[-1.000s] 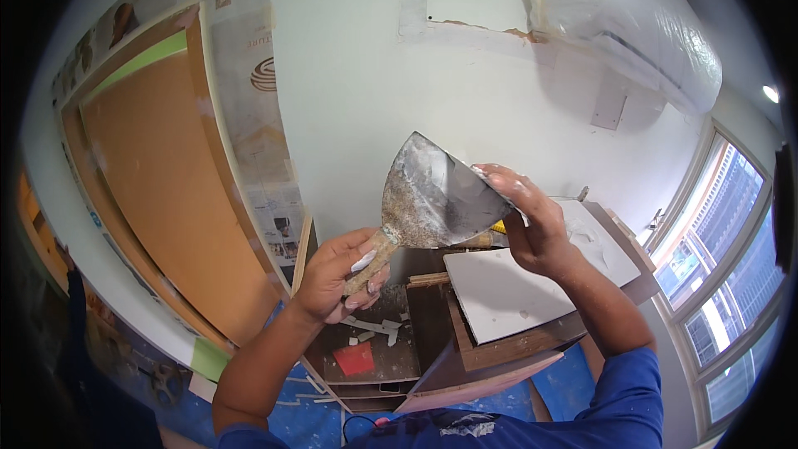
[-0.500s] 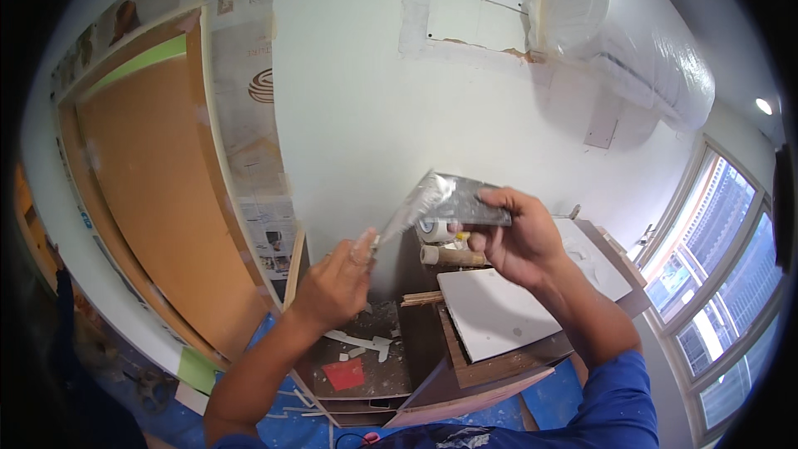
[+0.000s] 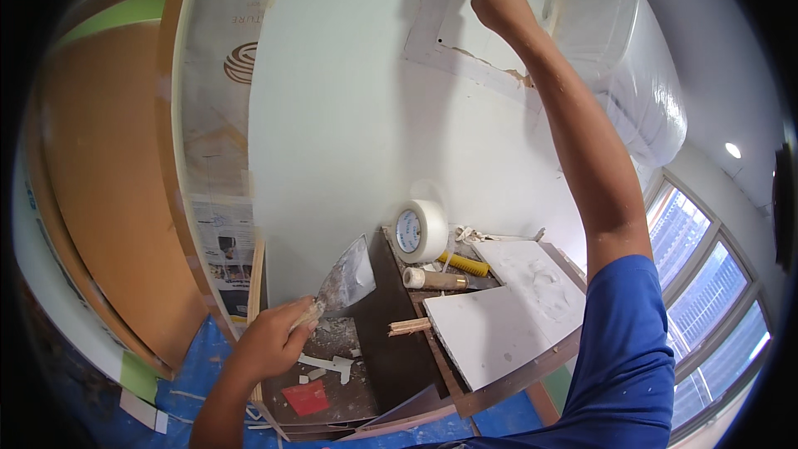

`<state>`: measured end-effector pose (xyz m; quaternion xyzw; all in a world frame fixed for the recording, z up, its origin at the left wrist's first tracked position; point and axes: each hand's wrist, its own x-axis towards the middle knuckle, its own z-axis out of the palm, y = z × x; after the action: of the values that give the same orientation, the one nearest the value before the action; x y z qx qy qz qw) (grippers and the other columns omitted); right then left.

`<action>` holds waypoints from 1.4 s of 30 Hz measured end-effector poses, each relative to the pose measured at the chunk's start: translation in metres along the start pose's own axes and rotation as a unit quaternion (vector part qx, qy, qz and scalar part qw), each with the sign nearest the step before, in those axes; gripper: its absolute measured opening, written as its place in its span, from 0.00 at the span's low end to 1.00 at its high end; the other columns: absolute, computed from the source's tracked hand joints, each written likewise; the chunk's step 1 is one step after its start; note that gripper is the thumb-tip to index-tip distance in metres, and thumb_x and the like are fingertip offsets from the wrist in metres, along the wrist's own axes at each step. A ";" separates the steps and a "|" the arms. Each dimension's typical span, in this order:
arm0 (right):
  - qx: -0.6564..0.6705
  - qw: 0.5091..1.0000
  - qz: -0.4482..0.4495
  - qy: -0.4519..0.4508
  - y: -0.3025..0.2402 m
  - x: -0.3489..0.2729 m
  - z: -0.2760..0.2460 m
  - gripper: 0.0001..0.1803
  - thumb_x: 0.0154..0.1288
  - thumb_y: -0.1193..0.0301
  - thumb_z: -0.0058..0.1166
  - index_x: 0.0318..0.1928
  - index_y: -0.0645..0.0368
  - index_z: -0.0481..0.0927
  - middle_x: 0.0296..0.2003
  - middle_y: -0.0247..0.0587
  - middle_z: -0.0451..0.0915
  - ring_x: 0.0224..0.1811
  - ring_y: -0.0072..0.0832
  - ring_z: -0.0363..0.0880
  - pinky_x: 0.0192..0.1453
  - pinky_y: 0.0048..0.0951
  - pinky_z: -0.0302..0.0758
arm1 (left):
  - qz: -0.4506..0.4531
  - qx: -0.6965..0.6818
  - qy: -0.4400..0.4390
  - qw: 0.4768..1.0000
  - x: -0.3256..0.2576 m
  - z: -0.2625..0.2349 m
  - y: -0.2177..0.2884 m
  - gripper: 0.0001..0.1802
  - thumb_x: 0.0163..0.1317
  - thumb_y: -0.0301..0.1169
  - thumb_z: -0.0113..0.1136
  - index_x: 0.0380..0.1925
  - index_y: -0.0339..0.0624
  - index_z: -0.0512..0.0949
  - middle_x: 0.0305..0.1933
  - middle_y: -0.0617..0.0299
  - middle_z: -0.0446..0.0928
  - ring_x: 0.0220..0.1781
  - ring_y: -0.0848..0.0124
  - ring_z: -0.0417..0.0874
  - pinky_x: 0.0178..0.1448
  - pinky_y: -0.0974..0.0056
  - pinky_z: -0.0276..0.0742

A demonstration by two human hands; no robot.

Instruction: The person applies a strip of white tape over a damaged area on a wall, smooths it down, and then uses a putty knife and trowel to spread plaster over the taped section. The person repeatedly applies and smooths the plaster to cover the repair area.

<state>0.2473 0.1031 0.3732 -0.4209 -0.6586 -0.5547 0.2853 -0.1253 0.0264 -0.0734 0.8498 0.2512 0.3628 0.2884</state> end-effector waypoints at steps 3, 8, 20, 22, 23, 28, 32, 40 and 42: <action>-0.022 0.999 0.016 -0.017 -0.015 0.015 0.019 0.23 0.70 0.81 0.41 0.58 0.65 0.86 0.55 0.63 0.86 0.61 0.57 0.82 0.66 0.51 0.80 | -0.047 -0.066 -0.014 0.997 -0.001 -0.005 -0.002 0.24 0.73 0.32 0.62 0.61 0.22 0.79 0.55 0.30 0.85 0.57 0.39 0.88 0.63 0.51 0.81; -0.040 0.996 0.058 -0.047 -0.027 0.002 0.035 0.23 0.70 0.82 0.40 0.58 0.68 0.86 0.57 0.62 0.85 0.63 0.57 0.81 0.68 0.50 0.79 | -0.034 -0.058 0.001 0.998 0.000 -0.006 -0.003 0.24 0.73 0.32 0.62 0.59 0.21 0.80 0.54 0.31 0.85 0.55 0.39 0.88 0.62 0.51 0.82; 0.023 0.998 0.027 -0.055 -0.073 -0.102 0.048 0.23 0.66 0.81 0.45 0.59 0.64 0.83 0.55 0.54 0.84 0.60 0.54 0.80 0.65 0.50 0.80 | -0.069 -0.067 -0.025 0.995 0.001 -0.009 0.000 0.24 0.71 0.32 0.63 0.59 0.23 0.80 0.56 0.30 0.85 0.58 0.39 0.88 0.63 0.51 0.81; 0.005 0.999 0.028 -0.034 -0.056 -0.069 0.033 0.23 0.65 0.81 0.44 0.57 0.64 0.85 0.55 0.55 0.85 0.58 0.55 0.81 0.64 0.51 0.81 | -0.062 -0.060 -0.019 0.996 0.000 -0.008 -0.002 0.23 0.71 0.32 0.63 0.59 0.22 0.80 0.56 0.31 0.85 0.58 0.39 0.88 0.63 0.51 0.81; -0.007 0.999 0.025 -0.022 -0.041 -0.052 0.031 0.23 0.65 0.81 0.44 0.57 0.64 0.85 0.55 0.56 0.85 0.58 0.55 0.82 0.64 0.51 0.81 | -0.063 -0.058 -0.020 0.996 0.001 -0.008 -0.001 0.23 0.71 0.32 0.63 0.59 0.22 0.80 0.56 0.31 0.85 0.58 0.39 0.88 0.63 0.51 0.81; -0.054 0.998 0.029 0.024 -0.008 0.011 0.027 0.24 0.69 0.83 0.39 0.57 0.69 0.85 0.57 0.61 0.85 0.64 0.56 0.80 0.69 0.49 0.78 | -0.047 -0.053 -0.011 0.997 0.002 -0.007 -0.002 0.23 0.71 0.31 0.63 0.59 0.22 0.80 0.56 0.31 0.85 0.58 0.39 0.87 0.63 0.51 0.81; -0.109 0.993 -0.034 0.012 -0.022 -0.010 0.047 0.21 0.68 0.79 0.46 0.57 0.64 0.86 0.52 0.57 0.86 0.54 0.57 0.82 0.63 0.50 0.80 | -0.051 -0.064 -0.021 0.996 0.003 -0.008 0.000 0.23 0.71 0.31 0.63 0.59 0.22 0.80 0.55 0.31 0.85 0.57 0.39 0.88 0.63 0.51 0.82; -0.025 0.999 -0.021 -0.017 -0.103 -0.134 0.083 0.27 0.65 0.83 0.48 0.66 0.77 0.76 0.59 0.57 0.79 0.58 0.53 0.77 0.65 0.45 0.78 | -0.051 -0.065 -0.019 0.996 0.001 -0.007 0.002 0.23 0.72 0.32 0.62 0.59 0.22 0.80 0.53 0.31 0.85 0.54 0.39 0.88 0.60 0.51 0.82; -0.011 0.999 -0.013 -0.037 -0.112 -0.157 0.081 0.29 0.64 0.85 0.48 0.67 0.76 0.76 0.60 0.59 0.80 0.60 0.54 0.77 0.68 0.44 0.78 | -0.060 -0.069 -0.026 0.995 0.003 -0.009 0.007 0.23 0.72 0.32 0.62 0.59 0.22 0.80 0.53 0.31 0.85 0.55 0.39 0.88 0.61 0.52 0.82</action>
<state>0.2335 0.1410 0.1679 -0.4361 -0.6679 -0.5494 0.2487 -0.1287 0.0264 -0.0620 0.8203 0.2687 0.3389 0.3743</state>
